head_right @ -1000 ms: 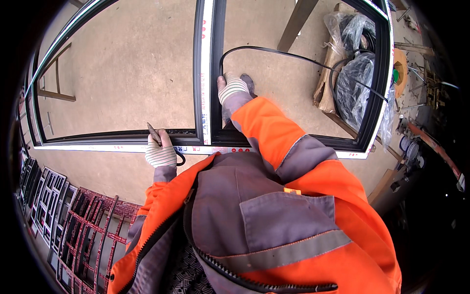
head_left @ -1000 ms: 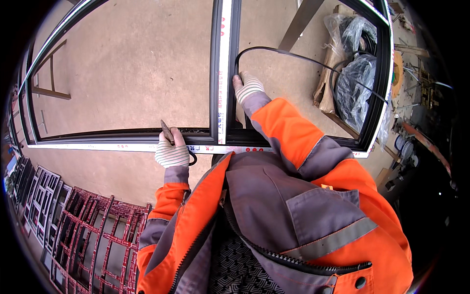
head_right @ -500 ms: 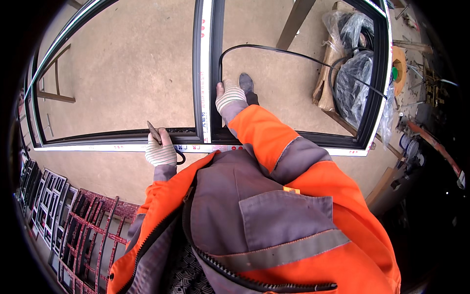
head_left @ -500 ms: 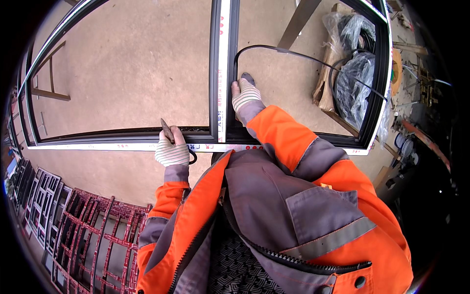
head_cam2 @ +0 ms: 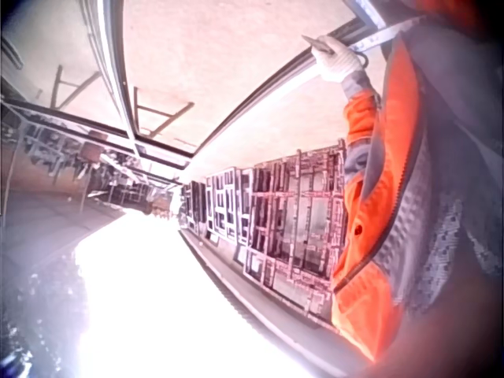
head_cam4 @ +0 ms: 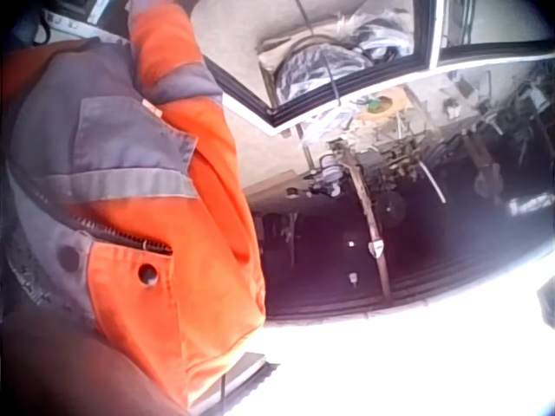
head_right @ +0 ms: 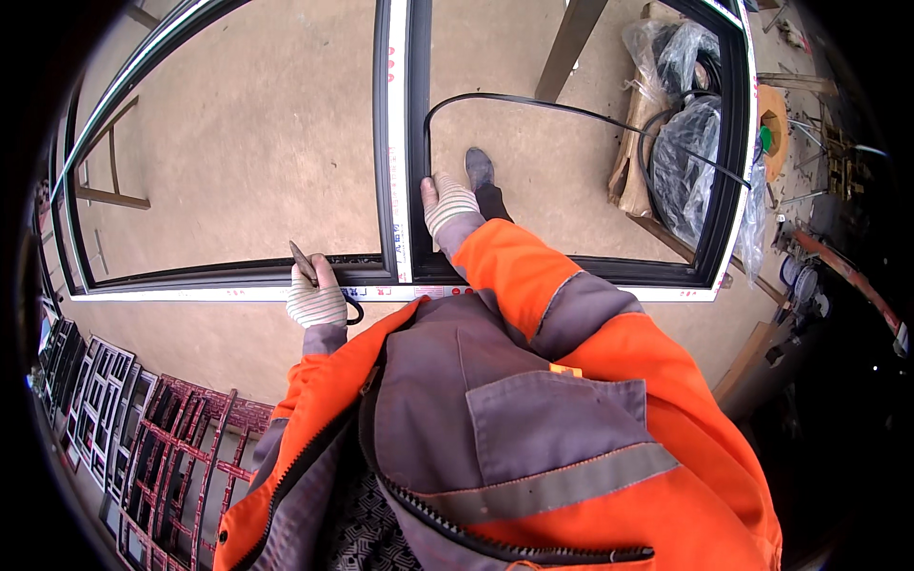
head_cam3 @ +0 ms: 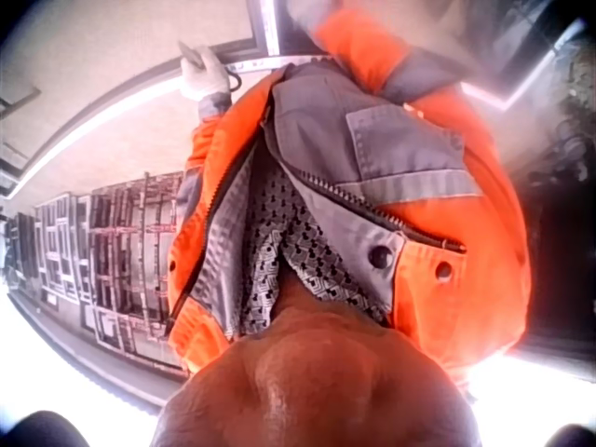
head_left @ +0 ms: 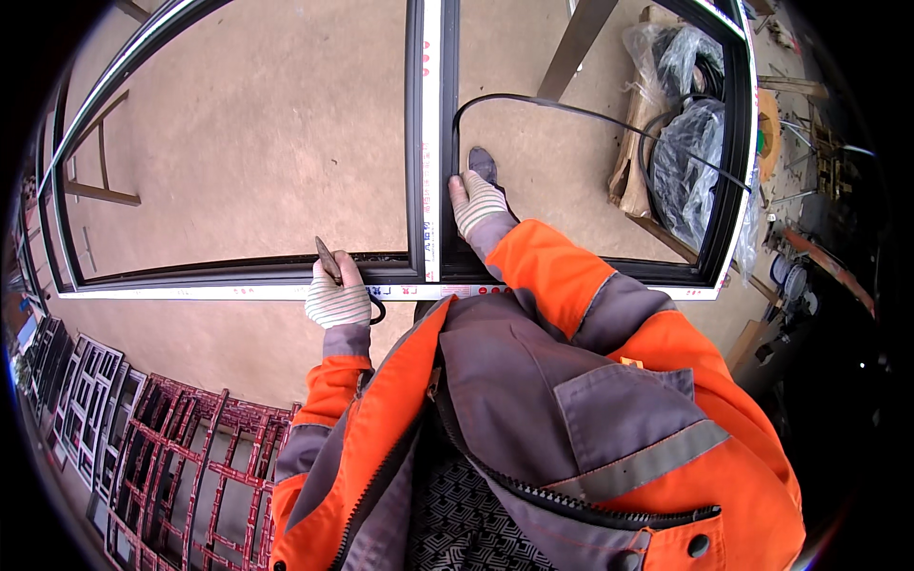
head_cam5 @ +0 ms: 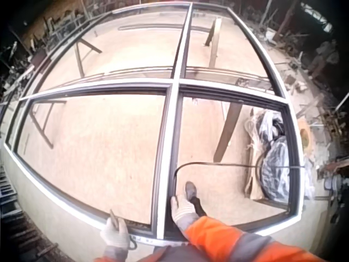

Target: The person measures and cuts a black rubber seal strip using shears, then presses the strip into the groove of a white window frame. The person works on multiple sections of the frame, ensuring the seal fits snugly along the edges.

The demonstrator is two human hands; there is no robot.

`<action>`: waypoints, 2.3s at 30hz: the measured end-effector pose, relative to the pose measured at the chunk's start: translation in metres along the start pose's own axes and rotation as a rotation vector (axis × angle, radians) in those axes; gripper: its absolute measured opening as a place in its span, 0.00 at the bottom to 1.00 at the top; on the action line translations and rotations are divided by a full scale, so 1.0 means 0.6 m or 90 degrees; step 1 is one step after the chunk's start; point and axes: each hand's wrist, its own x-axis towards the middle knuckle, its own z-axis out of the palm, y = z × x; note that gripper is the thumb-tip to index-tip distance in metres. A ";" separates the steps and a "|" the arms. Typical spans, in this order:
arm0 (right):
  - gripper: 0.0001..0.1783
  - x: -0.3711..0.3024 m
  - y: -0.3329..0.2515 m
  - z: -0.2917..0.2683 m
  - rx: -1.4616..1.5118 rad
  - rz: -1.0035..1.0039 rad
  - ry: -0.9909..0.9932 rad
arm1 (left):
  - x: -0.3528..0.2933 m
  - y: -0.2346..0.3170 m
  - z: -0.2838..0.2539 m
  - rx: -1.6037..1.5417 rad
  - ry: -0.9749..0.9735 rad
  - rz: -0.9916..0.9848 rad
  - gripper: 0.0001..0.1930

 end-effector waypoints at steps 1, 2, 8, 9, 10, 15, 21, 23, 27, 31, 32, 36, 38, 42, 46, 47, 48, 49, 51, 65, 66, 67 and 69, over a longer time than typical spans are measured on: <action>0.21 -0.006 0.008 0.003 0.013 -0.014 -0.006 | 0.000 0.000 0.000 0.009 -0.001 0.000 0.15; 0.21 -0.011 0.015 0.006 0.026 -0.029 -0.013 | 0.001 -0.001 0.001 0.006 -0.002 0.002 0.15; 0.22 -0.016 0.009 0.007 0.015 -0.010 -0.033 | 0.005 0.000 0.003 0.011 -0.014 -0.019 0.16; 0.22 -0.023 0.011 0.007 0.028 -0.010 -0.037 | 0.001 0.003 -0.001 0.018 -0.016 -0.025 0.16; 0.22 -0.023 0.012 0.004 0.038 -0.015 -0.041 | 0.000 0.006 -0.002 0.025 -0.020 -0.032 0.16; 0.20 -0.028 0.049 0.018 0.033 -0.070 -0.087 | 0.001 -0.002 0.003 0.007 -0.006 -0.007 0.16; 0.21 -0.025 0.059 0.030 0.049 -0.043 -0.111 | 0.002 0.002 0.002 0.011 -0.016 -0.042 0.15; 0.21 -0.027 0.042 0.000 0.078 -0.045 -0.121 | 0.000 -0.001 0.003 -0.004 -0.006 -0.035 0.15; 0.21 0.036 0.048 -0.019 0.340 0.049 -0.126 | 0.001 -0.005 0.009 -0.010 -0.004 -0.041 0.15; 0.25 0.153 0.022 -0.071 0.599 0.188 0.006 | 0.000 0.005 0.007 0.014 0.013 -0.034 0.15; 0.25 0.170 0.000 -0.094 0.575 0.170 0.068 | 0.000 0.003 0.008 0.016 0.018 -0.029 0.15; 0.23 0.260 -0.030 -0.139 0.355 0.192 0.015 | 0.002 -0.003 0.014 -0.010 0.023 -0.031 0.15; 0.22 0.278 -0.059 -0.152 0.204 0.138 -0.009 | 0.001 -0.008 0.015 0.003 0.021 -0.045 0.14; 0.20 0.264 -0.099 -0.170 -0.094 -0.083 0.063 | -0.001 -0.004 0.017 -0.018 0.044 -0.038 0.14; 0.21 0.272 -0.111 -0.183 -0.205 -0.128 0.017 | -0.001 -0.002 0.016 -0.007 0.040 -0.049 0.14; 0.21 0.273 -0.108 -0.186 -0.208 -0.145 0.013 | -0.001 -0.001 0.016 -0.010 0.038 -0.052 0.14; 0.21 0.273 -0.108 -0.188 -0.226 -0.153 0.011 | -0.001 0.000 0.016 -0.013 0.036 -0.054 0.14; 0.22 0.273 -0.110 -0.190 -0.243 -0.161 0.009 | -0.001 -0.004 0.018 -0.014 0.047 -0.044 0.14; 0.22 0.286 -0.095 -0.181 -0.252 -0.196 0.020 | -0.002 -0.012 0.024 -0.018 0.068 -0.023 0.14; 0.25 0.292 -0.103 -0.181 -0.203 -0.138 0.004 | -0.001 0.007 0.015 -0.006 0.049 -0.048 0.13; 0.25 0.297 -0.101 -0.176 -0.204 -0.120 0.002 | -0.001 0.009 0.015 -0.005 0.053 -0.043 0.13; 0.26 0.299 -0.099 -0.171 -0.173 -0.099 -0.001 | -0.001 0.008 0.015 -0.007 0.055 -0.039 0.13; 0.25 0.302 -0.099 -0.162 -0.166 -0.093 0.013 | -0.001 0.006 0.016 -0.011 0.059 -0.031 0.14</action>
